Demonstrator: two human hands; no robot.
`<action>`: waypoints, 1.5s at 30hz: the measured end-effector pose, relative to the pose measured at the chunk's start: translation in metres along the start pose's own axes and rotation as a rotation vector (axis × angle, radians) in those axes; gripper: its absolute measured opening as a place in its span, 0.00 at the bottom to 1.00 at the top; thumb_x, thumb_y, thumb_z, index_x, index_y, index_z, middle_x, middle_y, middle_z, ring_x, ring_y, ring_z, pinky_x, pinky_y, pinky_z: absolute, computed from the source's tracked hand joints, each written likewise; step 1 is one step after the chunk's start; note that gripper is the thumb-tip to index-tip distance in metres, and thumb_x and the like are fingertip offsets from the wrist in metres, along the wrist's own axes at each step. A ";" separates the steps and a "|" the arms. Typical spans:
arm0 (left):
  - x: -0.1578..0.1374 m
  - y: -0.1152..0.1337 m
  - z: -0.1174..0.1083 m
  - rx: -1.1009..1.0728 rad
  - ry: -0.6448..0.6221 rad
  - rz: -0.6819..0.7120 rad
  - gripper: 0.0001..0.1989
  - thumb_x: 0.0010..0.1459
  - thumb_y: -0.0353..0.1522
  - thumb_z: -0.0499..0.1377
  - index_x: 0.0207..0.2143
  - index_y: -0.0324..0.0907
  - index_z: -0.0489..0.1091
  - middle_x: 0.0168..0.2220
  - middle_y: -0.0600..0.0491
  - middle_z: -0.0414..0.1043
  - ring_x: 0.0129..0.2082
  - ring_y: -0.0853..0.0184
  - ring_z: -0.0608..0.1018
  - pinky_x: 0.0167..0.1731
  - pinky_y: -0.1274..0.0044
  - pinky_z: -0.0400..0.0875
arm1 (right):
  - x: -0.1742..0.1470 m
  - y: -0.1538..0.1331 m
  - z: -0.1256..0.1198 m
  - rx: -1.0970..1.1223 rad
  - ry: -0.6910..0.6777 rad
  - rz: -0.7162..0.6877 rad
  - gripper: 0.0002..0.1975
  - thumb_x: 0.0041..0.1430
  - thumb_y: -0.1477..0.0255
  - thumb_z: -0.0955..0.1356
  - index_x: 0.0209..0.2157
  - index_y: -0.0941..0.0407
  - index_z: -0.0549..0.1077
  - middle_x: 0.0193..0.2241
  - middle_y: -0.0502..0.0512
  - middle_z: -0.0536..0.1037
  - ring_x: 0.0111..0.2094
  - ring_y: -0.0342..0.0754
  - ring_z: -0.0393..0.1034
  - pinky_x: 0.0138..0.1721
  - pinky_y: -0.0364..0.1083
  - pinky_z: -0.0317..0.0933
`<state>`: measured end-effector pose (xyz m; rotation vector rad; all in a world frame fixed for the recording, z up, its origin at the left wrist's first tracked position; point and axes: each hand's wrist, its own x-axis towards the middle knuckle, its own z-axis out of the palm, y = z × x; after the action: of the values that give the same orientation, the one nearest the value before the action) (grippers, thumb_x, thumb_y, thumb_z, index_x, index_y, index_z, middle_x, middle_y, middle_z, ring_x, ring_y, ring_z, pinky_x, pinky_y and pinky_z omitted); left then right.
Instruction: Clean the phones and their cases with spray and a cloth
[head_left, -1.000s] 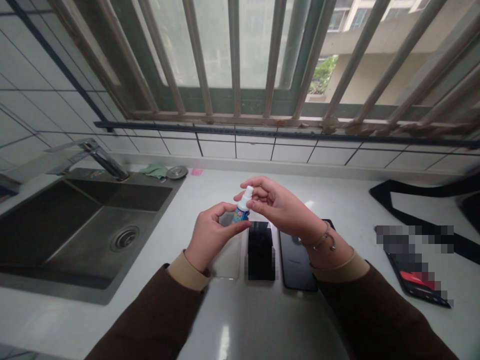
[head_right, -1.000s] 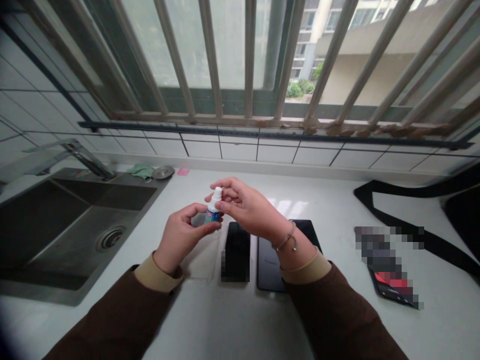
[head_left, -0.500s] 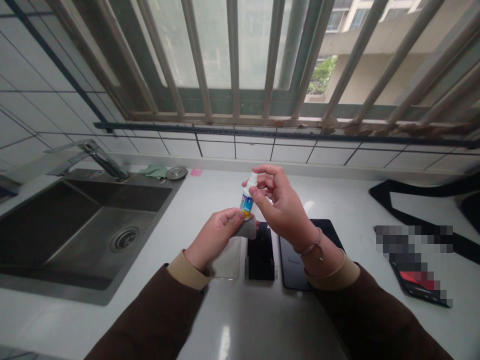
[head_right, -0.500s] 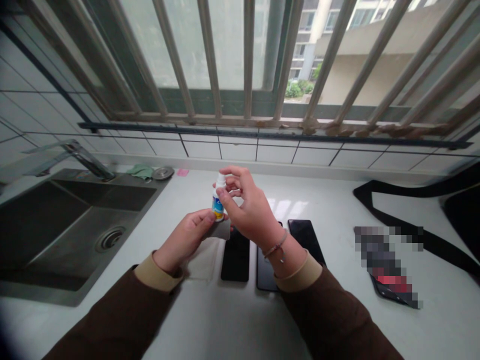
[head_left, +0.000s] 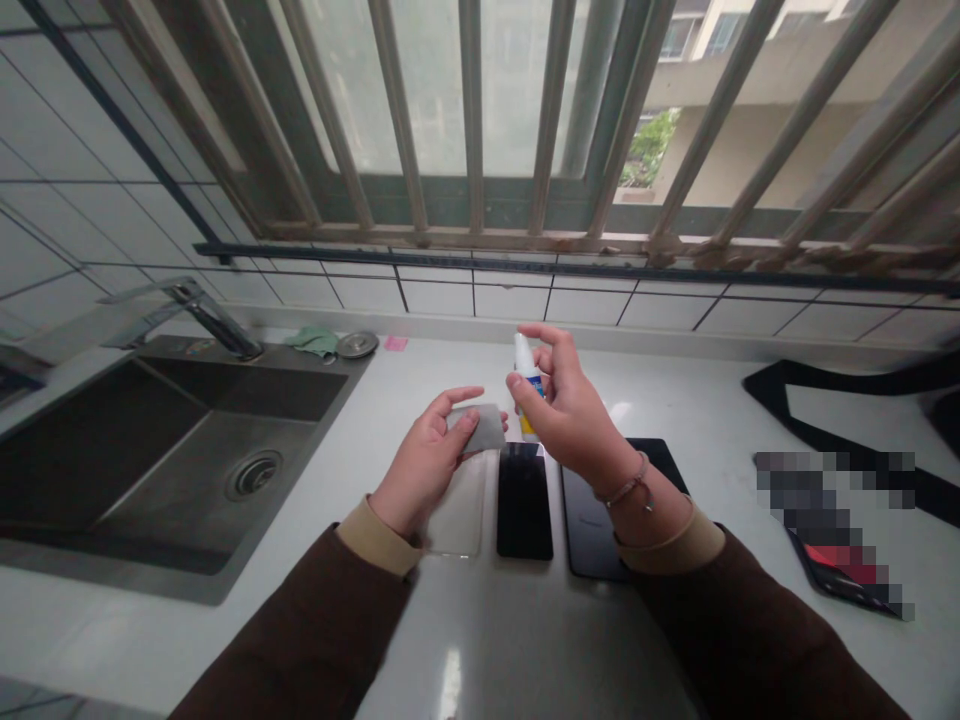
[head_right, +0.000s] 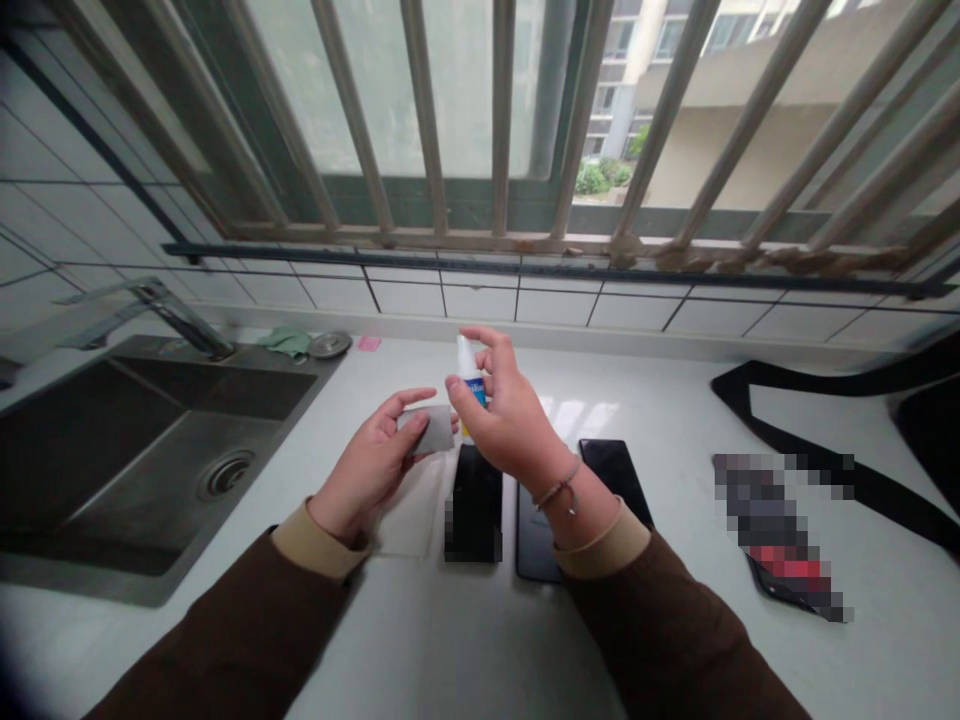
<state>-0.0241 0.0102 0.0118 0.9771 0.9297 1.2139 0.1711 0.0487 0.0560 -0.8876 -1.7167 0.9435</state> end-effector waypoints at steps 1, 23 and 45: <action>0.001 0.001 0.001 -0.036 0.057 0.013 0.32 0.66 0.39 0.71 0.68 0.46 0.65 0.45 0.48 0.86 0.41 0.61 0.86 0.45 0.71 0.80 | 0.000 -0.001 0.000 -0.028 -0.018 0.028 0.27 0.73 0.67 0.67 0.69 0.47 0.58 0.49 0.55 0.73 0.30 0.44 0.74 0.33 0.48 0.74; 0.010 0.009 -0.007 -0.579 0.091 -0.196 0.33 0.78 0.50 0.45 0.55 0.30 0.76 0.53 0.32 0.82 0.54 0.51 0.84 0.55 0.61 0.80 | -0.013 0.012 0.033 -0.528 -0.328 -0.155 0.25 0.75 0.76 0.64 0.70 0.54 0.66 0.67 0.65 0.77 0.65 0.59 0.75 0.65 0.60 0.69; 0.012 0.007 -0.013 -0.601 0.209 -0.149 0.33 0.78 0.49 0.47 0.54 0.27 0.76 0.46 0.33 0.84 0.44 0.56 0.87 0.49 0.67 0.82 | -0.012 0.006 0.030 -0.452 -0.322 -0.109 0.19 0.75 0.75 0.63 0.64 0.51 0.68 0.58 0.62 0.82 0.55 0.58 0.80 0.56 0.56 0.71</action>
<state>-0.0373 0.0243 0.0137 0.3030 0.7135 1.3706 0.1467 0.0349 0.0381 -0.9516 -2.2877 0.6583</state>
